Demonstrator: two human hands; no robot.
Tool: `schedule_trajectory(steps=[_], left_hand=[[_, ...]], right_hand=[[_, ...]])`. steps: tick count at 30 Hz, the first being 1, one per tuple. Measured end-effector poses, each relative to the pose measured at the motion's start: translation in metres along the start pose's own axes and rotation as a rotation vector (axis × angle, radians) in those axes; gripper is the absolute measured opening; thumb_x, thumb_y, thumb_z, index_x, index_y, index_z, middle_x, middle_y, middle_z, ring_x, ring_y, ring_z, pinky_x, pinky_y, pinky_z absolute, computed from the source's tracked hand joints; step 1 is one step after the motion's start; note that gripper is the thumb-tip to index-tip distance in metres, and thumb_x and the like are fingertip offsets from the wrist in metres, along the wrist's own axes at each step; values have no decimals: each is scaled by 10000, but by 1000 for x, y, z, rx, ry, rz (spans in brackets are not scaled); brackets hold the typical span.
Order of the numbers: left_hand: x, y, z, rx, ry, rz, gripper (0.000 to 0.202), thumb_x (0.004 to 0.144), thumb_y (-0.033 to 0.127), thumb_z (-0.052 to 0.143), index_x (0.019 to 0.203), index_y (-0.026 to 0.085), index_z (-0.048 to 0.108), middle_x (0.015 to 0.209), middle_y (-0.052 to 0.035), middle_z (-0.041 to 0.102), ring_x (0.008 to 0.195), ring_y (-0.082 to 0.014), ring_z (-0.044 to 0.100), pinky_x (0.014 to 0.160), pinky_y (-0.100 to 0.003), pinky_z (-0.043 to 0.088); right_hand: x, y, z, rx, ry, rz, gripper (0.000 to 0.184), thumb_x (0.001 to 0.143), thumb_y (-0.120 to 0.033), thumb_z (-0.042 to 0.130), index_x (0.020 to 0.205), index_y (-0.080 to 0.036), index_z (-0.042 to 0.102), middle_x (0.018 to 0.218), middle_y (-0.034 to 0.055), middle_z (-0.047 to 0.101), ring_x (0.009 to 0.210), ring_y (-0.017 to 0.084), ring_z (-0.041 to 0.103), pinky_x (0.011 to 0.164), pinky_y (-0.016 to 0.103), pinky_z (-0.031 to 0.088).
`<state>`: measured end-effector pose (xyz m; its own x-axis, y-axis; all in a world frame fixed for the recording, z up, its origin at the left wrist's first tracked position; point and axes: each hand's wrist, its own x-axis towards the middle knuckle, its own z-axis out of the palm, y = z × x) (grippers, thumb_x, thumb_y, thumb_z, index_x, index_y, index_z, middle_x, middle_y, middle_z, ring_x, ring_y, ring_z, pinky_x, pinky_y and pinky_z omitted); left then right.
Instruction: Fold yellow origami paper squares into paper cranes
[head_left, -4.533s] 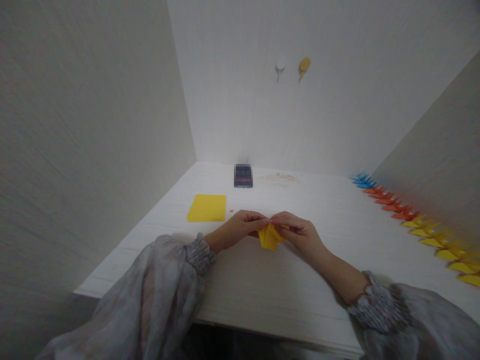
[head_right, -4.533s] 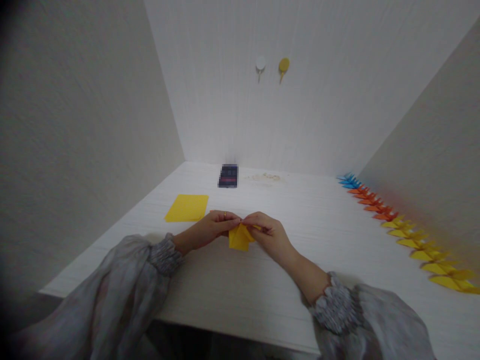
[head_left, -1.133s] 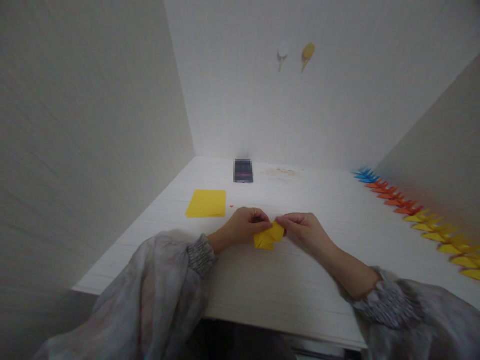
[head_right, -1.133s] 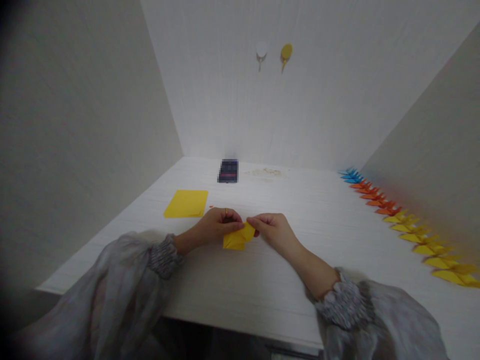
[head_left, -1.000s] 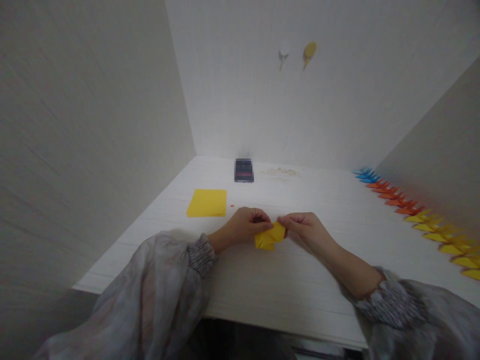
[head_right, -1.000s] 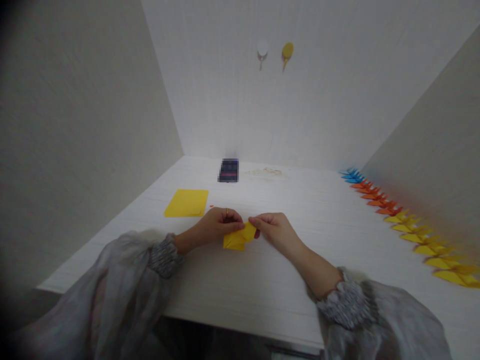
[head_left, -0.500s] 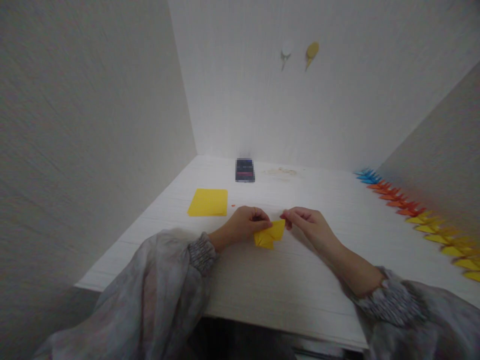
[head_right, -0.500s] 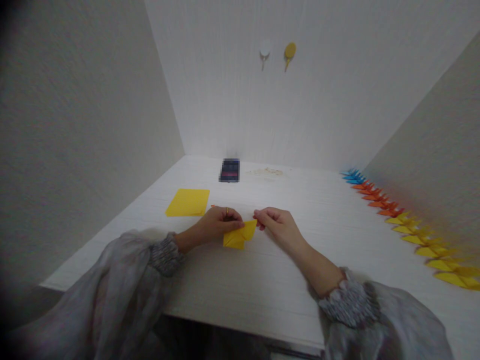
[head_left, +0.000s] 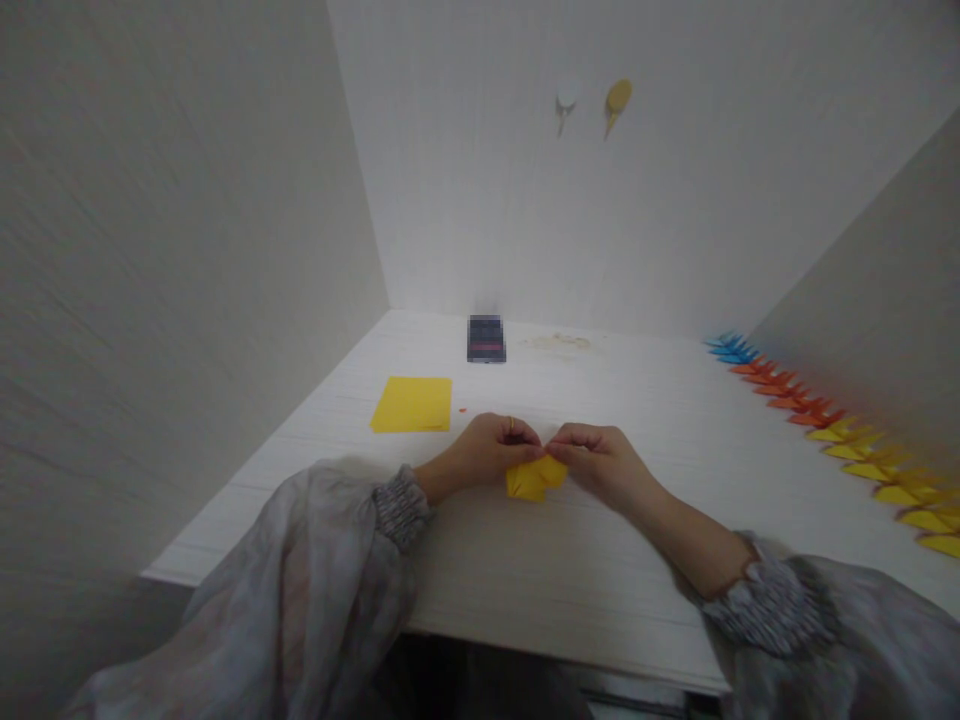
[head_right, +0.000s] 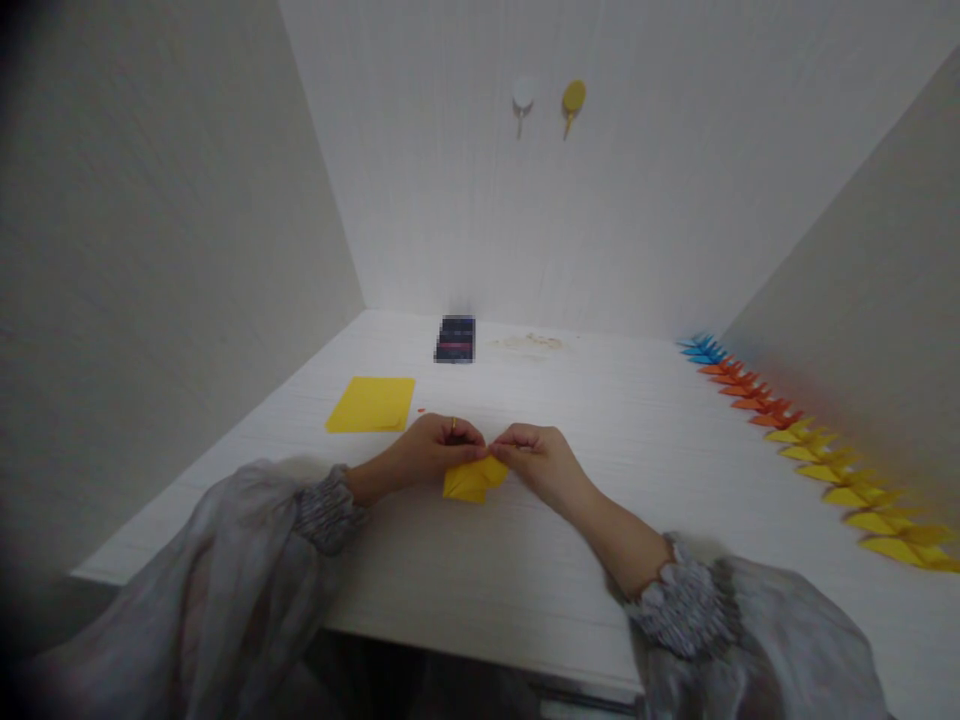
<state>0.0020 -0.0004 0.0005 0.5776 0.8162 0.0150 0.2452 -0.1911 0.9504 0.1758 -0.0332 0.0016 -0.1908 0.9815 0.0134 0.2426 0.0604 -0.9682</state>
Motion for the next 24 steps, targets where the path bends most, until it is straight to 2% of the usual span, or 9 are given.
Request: schedule_trajectory(steps=[7, 15, 19, 24], left_hand=[[1, 2, -2, -34, 25, -52, 197, 627, 287, 613, 733, 121, 620, 686, -28, 626, 615, -107, 548, 577, -219, 419], [0, -2, -2, -247, -55, -68, 227, 560, 205, 669, 747, 117, 573, 730, -29, 623, 638, -97, 568, 637, -243, 433], [0, -2, -3, -264, -94, -61, 292, 538, 182, 684, 789, 126, 546, 703, -13, 609, 615, -90, 560, 605, -234, 425], [-1, 2, -2, -250, -50, -73, 259, 591, 243, 655, 795, 123, 549, 640, 15, 563, 544, -65, 515, 510, -187, 384]], right_hand=[[1, -4, -7, -25, 54, 3, 189, 652, -300, 587, 539, -148, 590, 489, -16, 502, 481, 93, 428, 490, 236, 322], [-1, -7, -8, -72, 115, -28, 212, 659, -322, 584, 547, -142, 585, 492, -19, 494, 477, 90, 419, 480, 234, 305], [-1, -7, -9, -107, 158, -51, 215, 650, -330, 593, 546, -142, 588, 484, -21, 492, 473, 91, 414, 476, 234, 305], [0, -6, -8, -141, 141, -90, 209, 666, -333, 579, 565, -151, 599, 517, -10, 531, 508, 105, 456, 508, 239, 346]])
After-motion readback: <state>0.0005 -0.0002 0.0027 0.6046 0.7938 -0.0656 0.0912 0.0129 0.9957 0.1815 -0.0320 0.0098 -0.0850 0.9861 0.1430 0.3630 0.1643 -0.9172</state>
